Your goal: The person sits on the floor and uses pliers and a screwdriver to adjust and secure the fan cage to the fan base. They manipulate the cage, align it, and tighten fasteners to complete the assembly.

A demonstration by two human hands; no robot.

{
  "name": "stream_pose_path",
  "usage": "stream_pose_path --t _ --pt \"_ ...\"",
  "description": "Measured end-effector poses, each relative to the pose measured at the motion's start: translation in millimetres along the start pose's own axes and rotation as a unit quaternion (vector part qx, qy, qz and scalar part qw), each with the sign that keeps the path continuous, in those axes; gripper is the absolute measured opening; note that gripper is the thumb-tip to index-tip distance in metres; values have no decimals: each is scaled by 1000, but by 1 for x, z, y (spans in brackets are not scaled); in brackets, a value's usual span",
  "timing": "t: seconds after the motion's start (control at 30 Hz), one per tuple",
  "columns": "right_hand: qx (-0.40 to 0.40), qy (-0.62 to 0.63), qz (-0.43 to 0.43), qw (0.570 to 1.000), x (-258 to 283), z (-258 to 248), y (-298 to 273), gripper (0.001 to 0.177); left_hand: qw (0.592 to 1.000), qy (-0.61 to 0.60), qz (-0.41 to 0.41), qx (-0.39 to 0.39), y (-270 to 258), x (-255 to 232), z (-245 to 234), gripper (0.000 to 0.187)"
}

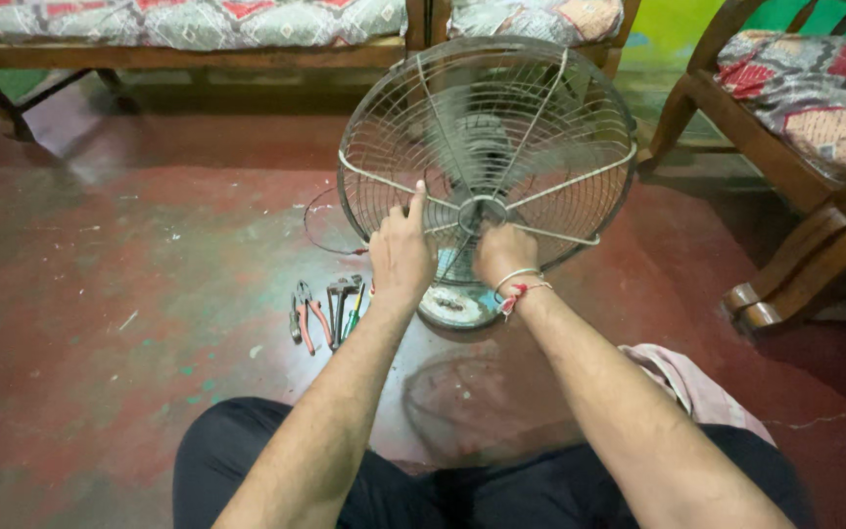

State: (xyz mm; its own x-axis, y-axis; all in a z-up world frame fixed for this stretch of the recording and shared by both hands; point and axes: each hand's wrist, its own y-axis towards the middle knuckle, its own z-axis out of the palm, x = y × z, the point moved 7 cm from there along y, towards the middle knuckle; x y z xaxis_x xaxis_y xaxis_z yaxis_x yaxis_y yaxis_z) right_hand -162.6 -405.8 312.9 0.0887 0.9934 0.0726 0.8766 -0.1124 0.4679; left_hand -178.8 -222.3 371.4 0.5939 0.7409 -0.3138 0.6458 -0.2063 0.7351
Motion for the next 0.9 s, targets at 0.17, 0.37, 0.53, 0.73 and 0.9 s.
stream_pose_path --t 0.17,0.37,0.53,0.73,0.9 --pt "-60 59 -12 996 10 -44 -29 29 1000 1 -4 13 -2 -1 2 82" --pt "-306 93 -120 940 8 -124 -66 20 994 4 45 -97 1 -7 -24 73" --pt "-346 50 -65 935 -31 -157 -40 70 984 13 79 -161 34 -8 -57 95" --pt "-291 55 62 953 -75 -152 -6 127 996 72 41 -40 67 -9 -55 136" --pt "-191 137 96 967 -99 -127 -1 141 997 70 -23 10 79 8 -43 145"
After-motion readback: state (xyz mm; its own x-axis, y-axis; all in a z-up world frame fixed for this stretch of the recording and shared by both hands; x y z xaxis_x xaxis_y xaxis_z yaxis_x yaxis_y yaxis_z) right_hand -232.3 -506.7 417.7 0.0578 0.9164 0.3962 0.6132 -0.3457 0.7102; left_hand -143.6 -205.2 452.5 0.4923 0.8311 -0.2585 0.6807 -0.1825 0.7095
